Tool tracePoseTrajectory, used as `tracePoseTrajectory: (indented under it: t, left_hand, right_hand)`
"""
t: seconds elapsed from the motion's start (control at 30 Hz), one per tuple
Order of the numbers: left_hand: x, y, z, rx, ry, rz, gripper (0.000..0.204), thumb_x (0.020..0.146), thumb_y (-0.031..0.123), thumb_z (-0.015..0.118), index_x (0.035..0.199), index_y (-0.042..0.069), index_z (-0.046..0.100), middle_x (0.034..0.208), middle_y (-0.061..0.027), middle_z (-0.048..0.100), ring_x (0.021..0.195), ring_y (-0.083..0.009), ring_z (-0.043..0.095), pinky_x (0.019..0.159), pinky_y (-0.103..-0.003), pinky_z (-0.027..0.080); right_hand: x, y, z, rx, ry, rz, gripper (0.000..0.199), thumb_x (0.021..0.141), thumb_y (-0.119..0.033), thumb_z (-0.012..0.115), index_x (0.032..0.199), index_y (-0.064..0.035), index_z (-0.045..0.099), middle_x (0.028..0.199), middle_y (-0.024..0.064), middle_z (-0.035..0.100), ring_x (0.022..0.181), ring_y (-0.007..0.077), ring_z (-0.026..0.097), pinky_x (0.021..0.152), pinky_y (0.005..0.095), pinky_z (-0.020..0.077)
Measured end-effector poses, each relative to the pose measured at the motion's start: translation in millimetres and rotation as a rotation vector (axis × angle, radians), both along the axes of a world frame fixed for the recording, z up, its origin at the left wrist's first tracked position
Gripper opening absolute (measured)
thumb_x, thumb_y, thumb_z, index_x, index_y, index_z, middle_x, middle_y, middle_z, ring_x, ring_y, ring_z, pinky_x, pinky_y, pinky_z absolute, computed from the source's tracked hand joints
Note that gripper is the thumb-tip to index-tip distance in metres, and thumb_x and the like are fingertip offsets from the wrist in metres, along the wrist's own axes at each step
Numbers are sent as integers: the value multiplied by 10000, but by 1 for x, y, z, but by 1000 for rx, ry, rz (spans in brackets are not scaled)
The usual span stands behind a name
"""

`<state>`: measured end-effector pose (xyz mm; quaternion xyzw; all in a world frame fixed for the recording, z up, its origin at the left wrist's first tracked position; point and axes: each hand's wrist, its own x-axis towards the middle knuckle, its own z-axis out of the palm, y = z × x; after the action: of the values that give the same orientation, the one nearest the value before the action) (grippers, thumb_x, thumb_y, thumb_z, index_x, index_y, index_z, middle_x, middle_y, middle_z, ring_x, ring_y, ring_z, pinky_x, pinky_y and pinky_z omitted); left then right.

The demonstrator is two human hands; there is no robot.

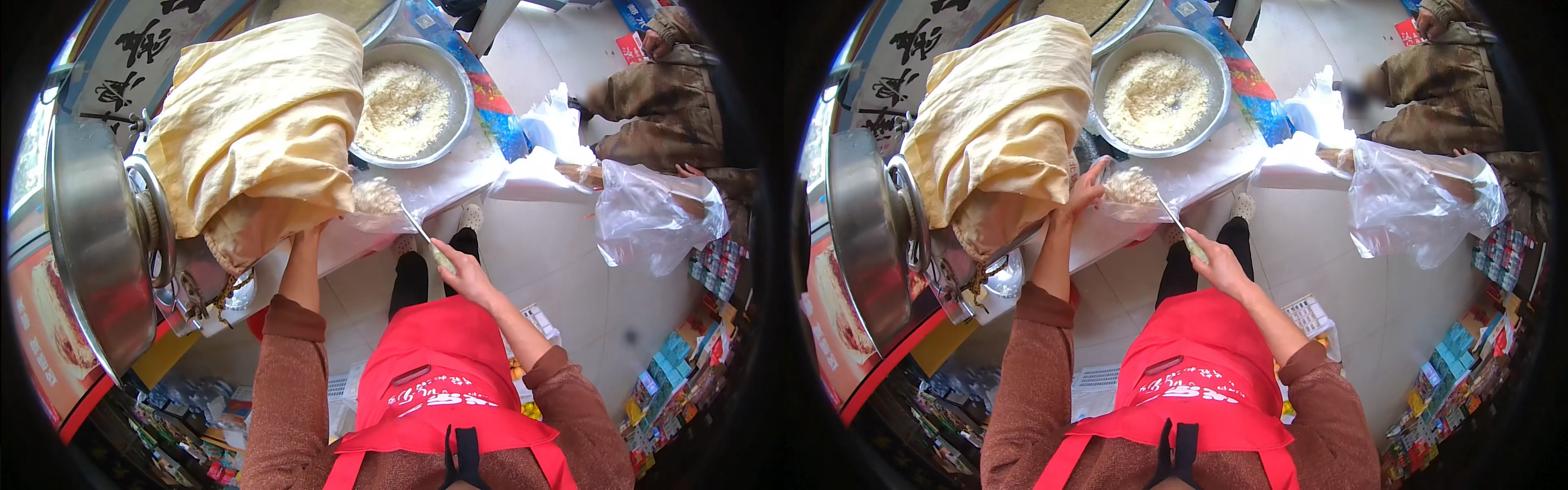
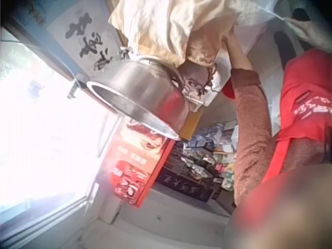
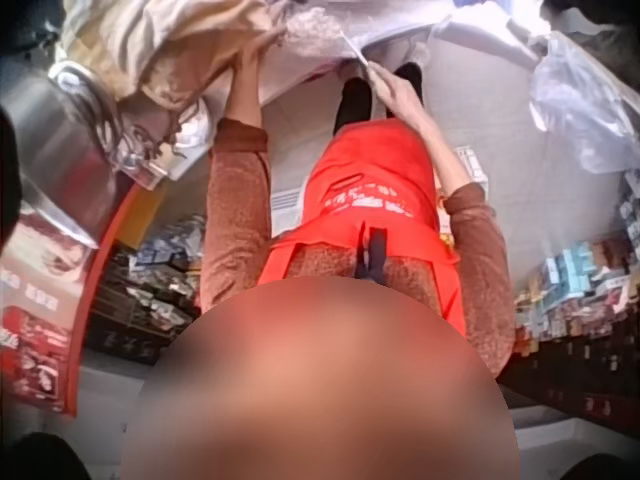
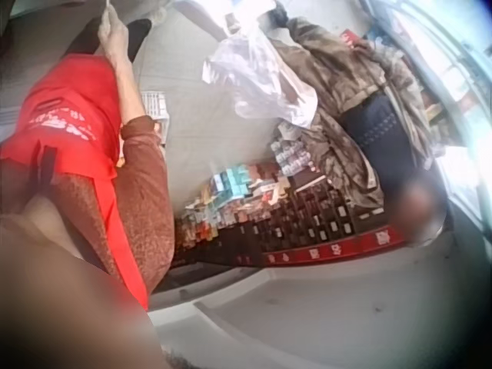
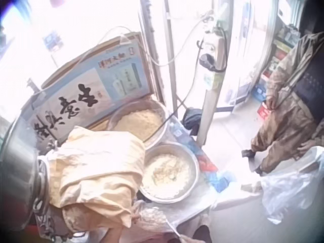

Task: The person operates a grinding machine to process soybeans into a paste. They add soybeans and water to the machine, stir the mixture, and then scoop the resulting paste into a plastic bag for packaging.

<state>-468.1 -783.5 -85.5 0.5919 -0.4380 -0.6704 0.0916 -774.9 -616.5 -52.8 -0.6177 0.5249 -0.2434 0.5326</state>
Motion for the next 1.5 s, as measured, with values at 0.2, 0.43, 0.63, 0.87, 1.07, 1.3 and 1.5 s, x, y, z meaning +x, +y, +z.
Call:
tracePoseTrajectory:
  t: [0.2, 0.43, 0.63, 0.87, 1.07, 1.3, 1.5]
  left_hand:
    - [3, 7, -1, -64, -21, -35, 853, 665, 56, 477, 1495, 80, 287, 1419, -51, 435, 659, -69, 468, 538, -231, 426]
    - [5, 7, -7, -179, -28, -73, 857, 662, 32, 461, 1498, 82, 279, 1396, -69, 456, 604, -66, 452, 519, -230, 413]
    - [7, 9, 2, -2, -30, 3, 843, 682, 46, 469, 1501, 92, 274, 1311, -67, 521, 554, -66, 438, 487, -230, 401]
    - [14, 13, -8, 3, -29, -24, 830, 701, 62, 476, 1504, 102, 270, 1128, -39, 601, 536, -58, 431, 483, -215, 400]
    - [13, 17, -2, -48, -85, -63, 827, 705, 55, 476, 1503, 87, 261, 1408, -81, 460, 569, -55, 449, 503, -206, 411]
    - [9, 15, 19, -10, -28, -53, 837, 701, 40, 474, 1504, 66, 242, 1468, -80, 397, 587, -55, 453, 506, -210, 414]
    - [9, 17, 32, -62, -90, -86, 819, 703, 10, 455, 1498, 90, 276, 1453, -98, 413, 577, -55, 444, 497, -197, 396]
  right_hand:
    - [3, 15, -6, -195, 481, 218, 674, 784, -50, 629, 1412, -192, 431, 790, 88, 475, 716, 248, 573, 578, 388, 496]
    - [-12, 8, -4, -474, 591, 281, 698, 757, -67, 639, 1402, -253, 451, 783, 53, 467, 621, 173, 550, 495, 309, 495]
    - [-41, -14, -3, -600, 568, -8, 641, 771, -28, 623, 1359, -257, 514, 821, 43, 512, 642, 209, 569, 513, 345, 498]
    - [-36, -128, -47, -255, 496, -243, 653, 837, -94, 625, 1435, -211, 389, 1034, 140, 590, 921, 351, 604, 780, 431, 501]
    - [4, -126, -59, -492, 589, -217, 448, 816, -129, 667, 1243, -140, 535, 1322, 188, 441, 1255, 382, 401, 1043, 437, 372]
    - [79, -79, -93, -67, 421, -360, 171, 775, -56, 644, 944, -68, 622, 1325, 245, 408, 1249, 397, 403, 1021, 454, 377]
    - [65, -86, -90, 171, 221, -278, 296, 758, 54, 529, 1021, -65, 597, 1152, 259, 442, 1046, 451, 527, 875, 466, 458]
